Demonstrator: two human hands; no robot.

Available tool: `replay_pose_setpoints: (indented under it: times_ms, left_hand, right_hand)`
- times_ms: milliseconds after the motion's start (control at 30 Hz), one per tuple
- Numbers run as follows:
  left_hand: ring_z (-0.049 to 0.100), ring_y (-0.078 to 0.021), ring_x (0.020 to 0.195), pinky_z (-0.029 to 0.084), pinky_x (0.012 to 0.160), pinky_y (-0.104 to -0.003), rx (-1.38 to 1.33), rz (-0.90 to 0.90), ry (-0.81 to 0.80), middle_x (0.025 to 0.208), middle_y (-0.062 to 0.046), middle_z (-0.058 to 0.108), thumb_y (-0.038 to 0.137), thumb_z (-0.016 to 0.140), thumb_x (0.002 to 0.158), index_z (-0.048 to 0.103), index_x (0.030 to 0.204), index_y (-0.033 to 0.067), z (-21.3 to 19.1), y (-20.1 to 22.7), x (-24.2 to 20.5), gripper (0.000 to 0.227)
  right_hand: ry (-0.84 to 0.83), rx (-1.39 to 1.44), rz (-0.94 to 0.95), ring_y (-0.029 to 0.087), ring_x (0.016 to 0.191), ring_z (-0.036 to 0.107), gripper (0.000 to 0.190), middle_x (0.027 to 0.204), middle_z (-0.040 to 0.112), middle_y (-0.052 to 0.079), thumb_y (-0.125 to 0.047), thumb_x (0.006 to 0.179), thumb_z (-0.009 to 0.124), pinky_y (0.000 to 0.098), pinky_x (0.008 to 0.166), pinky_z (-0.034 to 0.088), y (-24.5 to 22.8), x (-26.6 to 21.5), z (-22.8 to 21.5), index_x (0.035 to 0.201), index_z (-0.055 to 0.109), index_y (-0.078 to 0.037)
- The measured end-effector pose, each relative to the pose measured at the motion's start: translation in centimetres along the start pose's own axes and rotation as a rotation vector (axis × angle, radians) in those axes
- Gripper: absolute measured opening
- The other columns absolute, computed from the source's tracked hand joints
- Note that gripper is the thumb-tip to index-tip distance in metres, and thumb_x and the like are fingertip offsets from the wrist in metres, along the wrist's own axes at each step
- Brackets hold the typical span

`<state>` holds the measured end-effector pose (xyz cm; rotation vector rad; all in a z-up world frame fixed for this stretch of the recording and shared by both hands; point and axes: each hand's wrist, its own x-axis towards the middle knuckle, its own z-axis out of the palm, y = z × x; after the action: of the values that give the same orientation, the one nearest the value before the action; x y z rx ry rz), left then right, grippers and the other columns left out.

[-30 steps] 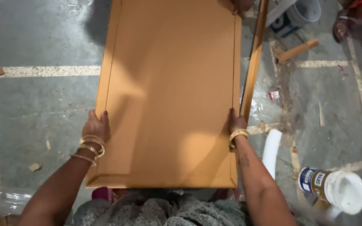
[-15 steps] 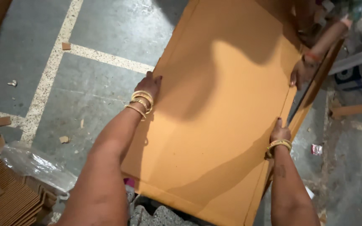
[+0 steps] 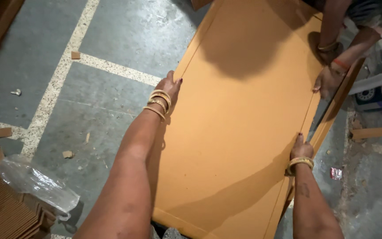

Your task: The person sits on the floor and applies a white substance from a bucket onto small rectangular cardboard pieces using a white foam roller. The person handles the pieces one at a time, rolling the substance over the surface before placing them down.

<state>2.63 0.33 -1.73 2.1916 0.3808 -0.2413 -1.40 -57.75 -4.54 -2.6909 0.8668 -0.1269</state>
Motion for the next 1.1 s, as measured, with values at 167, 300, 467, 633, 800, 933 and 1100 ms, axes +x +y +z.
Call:
replay_pose_setpoints:
  times_ms: [167, 300, 467, 633, 800, 933, 1100]
  left_hand:
    - [0.066, -0.0456, 0.098, 0.051, 0.086, -0.056, 0.033, -0.041, -0.028, 0.103, -0.026, 0.070, 0.043, 0.046, 0.103, 0.040, 0.142, 0.0092, 0.4, -0.2, 0.5, 0.051]
    - [0.066, -0.0458, 0.099, 0.052, 0.087, -0.056, 0.070, -0.021, 0.004, 0.103, -0.027, 0.069, 0.042, 0.048, 0.103, 0.038, 0.144, 0.0070, 0.8, -0.5, 0.8, 0.055]
    - [0.066, -0.0446, 0.106, 0.053, 0.092, -0.055, 0.145, -0.033, 0.050, 0.114, -0.026, 0.067, 0.042, 0.048, 0.103, 0.038, 0.146, 0.0062, 0.6, 0.6, -0.5, 0.057]
    - [0.065, -0.0450, 0.113, 0.053, 0.097, -0.055, 0.169, -0.179, -0.066, 0.128, -0.024, 0.063, 0.045, 0.045, 0.105, 0.038, 0.148, 0.0134, -0.6, 1.1, -2.7, 0.054]
    - [0.064, -0.0482, 0.113, 0.052, 0.098, -0.056, 0.079, -0.128, -0.056, 0.126, -0.028, 0.065, 0.045, 0.043, 0.105, 0.028, 0.155, 0.0131, -0.9, -2.7, -8.0, 0.061]
    - [0.063, -0.0510, 0.110, 0.050, 0.096, -0.058, 0.070, -0.111, -0.065, 0.120, -0.032, 0.065, 0.042, 0.043, 0.104, 0.026, 0.156, 0.0119, -0.4, -7.0, -12.3, 0.062]
    - [0.058, -0.0530, 0.112, 0.048, 0.095, -0.059, 0.038, 0.017, 0.052, 0.127, -0.033, 0.059, 0.040, 0.048, 0.101, 0.030, 0.150, 0.0083, 1.3, -13.0, -16.9, 0.061]
  right_hand:
    - [0.016, -0.003, -0.001, 0.056, 0.103, 0.063, 0.074, 0.104, 0.066, 0.040, -0.057, 0.107, 0.050, 0.0571, 0.096, 0.048, -0.3, -0.3, -0.2, 0.106, 0.069, 0.015]
    - [-0.003, -0.042, 0.043, 0.056, 0.103, 0.063, 0.071, 0.105, 0.066, 0.040, -0.056, 0.107, 0.050, 0.0594, 0.091, 0.049, -1.2, -1.0, -0.8, 0.107, 0.070, 0.012]
    - [0.000, 0.019, 0.126, 0.055, 0.110, 0.061, 0.065, 0.118, 0.065, 0.036, -0.053, 0.105, 0.047, 0.0597, 0.095, 0.047, -2.9, -2.5, -1.4, 0.119, 0.066, 0.008]
    - [-0.027, 0.005, 0.119, 0.056, 0.116, 0.059, 0.066, 0.125, 0.062, 0.038, -0.053, 0.107, 0.047, 0.0593, 0.099, 0.046, -2.7, -4.1, -1.0, 0.129, 0.059, 0.008]
    - [-0.096, 0.069, 0.191, 0.055, 0.119, 0.059, 0.065, 0.126, 0.063, 0.037, -0.053, 0.105, 0.046, 0.0585, 0.101, 0.047, -0.8, -9.4, -2.3, 0.128, 0.061, 0.006]
    - [-0.101, 0.007, 0.194, 0.058, 0.117, 0.058, 0.070, 0.124, 0.063, 0.039, -0.057, 0.103, 0.046, 0.0604, 0.099, 0.048, 0.4, -15.3, -4.1, 0.126, 0.063, 0.007]
    - [-0.146, -0.023, 0.237, 0.056, 0.113, 0.065, 0.082, 0.117, 0.068, 0.039, -0.065, 0.104, 0.044, 0.0591, 0.096, 0.051, 2.4, -21.2, -5.5, 0.113, 0.071, 0.012]
